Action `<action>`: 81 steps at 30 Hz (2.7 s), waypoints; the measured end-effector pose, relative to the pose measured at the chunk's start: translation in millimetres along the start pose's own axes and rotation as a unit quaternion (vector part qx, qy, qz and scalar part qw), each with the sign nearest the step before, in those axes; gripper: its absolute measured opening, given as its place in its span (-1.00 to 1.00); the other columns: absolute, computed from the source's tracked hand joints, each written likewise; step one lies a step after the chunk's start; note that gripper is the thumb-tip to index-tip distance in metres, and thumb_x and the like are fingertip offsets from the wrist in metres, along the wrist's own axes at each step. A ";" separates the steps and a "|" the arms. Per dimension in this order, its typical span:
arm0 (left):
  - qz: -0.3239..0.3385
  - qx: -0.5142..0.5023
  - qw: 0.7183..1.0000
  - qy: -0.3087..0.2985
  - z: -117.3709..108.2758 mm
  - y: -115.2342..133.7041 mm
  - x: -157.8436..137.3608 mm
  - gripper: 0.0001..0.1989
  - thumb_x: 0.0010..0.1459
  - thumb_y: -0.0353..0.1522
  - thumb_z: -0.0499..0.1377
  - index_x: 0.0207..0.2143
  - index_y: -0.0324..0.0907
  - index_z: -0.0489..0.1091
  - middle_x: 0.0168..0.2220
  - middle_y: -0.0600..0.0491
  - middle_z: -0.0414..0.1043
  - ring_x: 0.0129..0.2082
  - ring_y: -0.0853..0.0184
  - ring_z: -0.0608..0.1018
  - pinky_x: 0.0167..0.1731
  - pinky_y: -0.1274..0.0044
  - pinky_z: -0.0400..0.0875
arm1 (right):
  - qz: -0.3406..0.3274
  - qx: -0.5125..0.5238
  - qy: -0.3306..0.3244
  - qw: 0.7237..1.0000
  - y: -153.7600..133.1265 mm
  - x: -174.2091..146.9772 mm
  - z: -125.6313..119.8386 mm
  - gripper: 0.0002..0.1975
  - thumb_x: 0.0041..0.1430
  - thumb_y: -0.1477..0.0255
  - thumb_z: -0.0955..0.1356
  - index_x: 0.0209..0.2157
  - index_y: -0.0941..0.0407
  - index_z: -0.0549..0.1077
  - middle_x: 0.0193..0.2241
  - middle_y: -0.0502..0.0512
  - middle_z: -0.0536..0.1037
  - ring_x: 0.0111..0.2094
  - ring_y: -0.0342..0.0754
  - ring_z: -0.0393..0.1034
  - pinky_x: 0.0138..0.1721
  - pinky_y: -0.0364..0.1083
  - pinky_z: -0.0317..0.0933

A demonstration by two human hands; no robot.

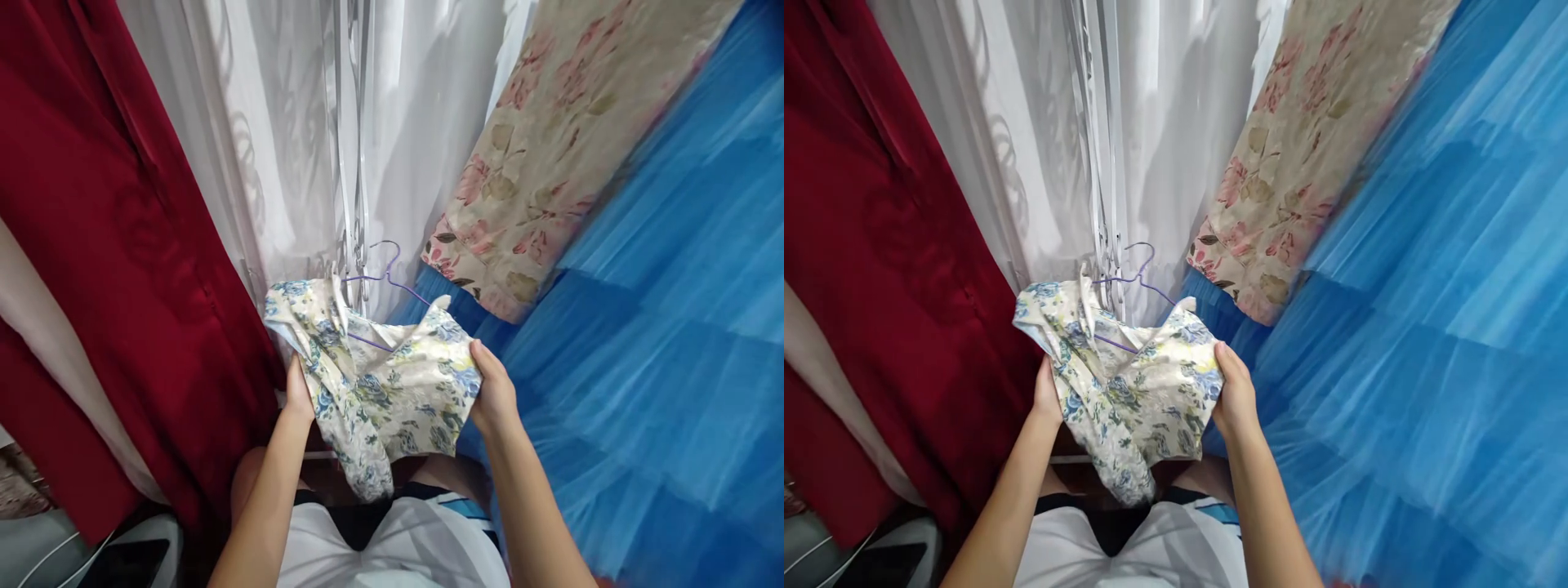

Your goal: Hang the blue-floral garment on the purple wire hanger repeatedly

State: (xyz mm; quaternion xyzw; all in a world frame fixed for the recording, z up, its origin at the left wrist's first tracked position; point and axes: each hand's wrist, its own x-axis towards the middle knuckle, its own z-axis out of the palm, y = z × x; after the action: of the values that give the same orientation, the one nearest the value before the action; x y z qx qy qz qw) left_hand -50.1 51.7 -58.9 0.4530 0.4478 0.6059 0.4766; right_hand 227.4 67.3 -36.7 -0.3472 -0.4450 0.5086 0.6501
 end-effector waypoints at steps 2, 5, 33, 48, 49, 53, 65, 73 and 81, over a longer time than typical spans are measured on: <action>0.025 -0.072 0.994 0.079 -22.2 -19.1 -16.6 -0.28 0.15 0.19 -0.18 0.05 -0.07 0.36 -0.02 -0.06 0.50 0.11 0.03 0.44 -0.02 0.23 0.44 | 0.034 0.008 -0.037 0.999 0.2 3.7 12.3 -0.56 0.10 0.08 0.40 -0.09 0.07 0.52 -0.30 0.16 0.65 -0.25 0.24 0.55 -0.27 0.11 0.42; 0.024 -0.115 0.981 0.155 -34.4 -54.3 -40.5 -0.30 0.15 0.19 -0.12 0.14 0.00 0.30 0.08 -0.01 0.43 0.20 0.10 0.36 0.07 0.28 0.39 | 0.069 0.008 -0.063 0.996 0.4 1.6 13.1 -0.60 0.08 0.11 0.42 -0.15 0.08 0.53 -0.33 0.16 0.64 -0.25 0.24 0.54 -0.26 0.10 0.40; -0.021 -0.021 0.972 0.234 -17.4 -110.8 -94.6 -0.59 -0.09 -0.47 0.20 -0.10 -0.21 0.39 -0.10 -0.07 0.48 0.02 0.12 0.48 0.04 0.35 0.34 | 0.083 -0.219 -0.175 0.956 134.1 -90.6 56.0 -0.74 0.24 0.24 0.28 -0.44 0.12 0.35 -0.55 0.04 0.50 -0.56 -0.12 0.27 -0.47 -0.15 0.12; 0.245 0.369 0.891 0.097 28.9 -136.1 -104.2 -0.91 0.24 -0.43 0.08 -0.36 -0.15 0.30 -0.34 0.01 0.38 -0.25 0.24 0.45 -0.19 0.42 0.33 | 0.179 -0.140 -0.196 0.954 97.3 -87.8 54.2 -0.87 0.01 0.40 0.33 -0.53 0.15 0.41 -0.78 -0.10 0.33 -0.75 -0.24 0.07 -0.66 -0.21 -0.08; 0.243 0.389 0.885 0.077 28.4 -133.7 -103.6 -0.88 0.23 -0.45 0.07 -0.39 -0.15 0.30 -0.35 0.01 0.37 -0.27 0.24 0.44 -0.21 0.43 0.32 | 0.166 -0.133 -0.181 0.960 90.0 -80.7 57.6 -0.86 0.00 0.39 0.33 -0.54 0.15 0.41 -0.79 -0.11 0.31 -0.75 -0.24 0.05 -0.66 -0.20 -0.09; 0.225 0.477 0.849 0.005 30.9 -119.3 -102.9 -0.83 0.18 -0.55 0.02 -0.39 -0.14 0.32 -0.31 -0.01 0.37 -0.26 0.24 0.43 -0.25 0.45 0.31 | 0.060 -0.113 -0.131 0.983 51.0 -38.3 81.0 -0.74 0.00 0.37 0.35 -0.69 0.14 0.33 -0.82 -0.11 0.23 -0.74 -0.26 -0.01 -0.65 -0.18 -0.12; 0.223 0.507 0.820 -0.147 35.6 -97.2 -82.4 -0.81 0.11 -0.50 0.13 -0.22 -0.13 0.42 -0.19 -0.02 0.49 -0.26 0.24 0.52 -0.22 0.45 0.39 | -0.044 -0.086 -0.075 0.992 10.9 10.2 111.7 -0.82 0.03 0.33 0.36 -0.52 0.16 0.42 -0.76 -0.11 0.28 -0.72 -0.23 0.06 -0.67 -0.19 -0.09; 0.387 0.349 0.854 -0.004 32.1 36.4 3.3 -0.75 0.32 -0.33 0.05 -0.03 -0.15 0.42 -0.22 -0.01 0.47 -0.26 0.32 0.49 -0.20 0.50 0.35 | -0.045 -0.138 -0.133 0.980 13.0 2.5 103.1 -0.75 0.06 0.23 0.36 -0.46 0.15 0.39 -0.74 -0.13 0.25 -0.71 -0.24 0.05 -0.65 -0.20 -0.07; 0.429 0.329 0.832 0.124 15.7 57.2 33.6 -0.79 0.31 -0.29 0.08 -0.28 -0.22 0.44 -0.34 0.04 0.44 -0.29 0.35 0.47 -0.21 0.55 0.32 | -0.108 -0.267 -0.082 0.954 50.5 0.2 93.7 -0.81 0.12 0.31 0.32 -0.49 0.13 0.34 -0.71 -0.10 0.26 -0.66 -0.19 0.13 -0.58 -0.18 0.00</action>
State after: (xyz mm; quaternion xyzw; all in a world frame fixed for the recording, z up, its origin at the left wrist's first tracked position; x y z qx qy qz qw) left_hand -49.2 78.2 3.9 0.6504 0.4366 0.6178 -0.0680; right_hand 122.3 79.6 -48.4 -0.4148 -0.6512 0.3248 0.5463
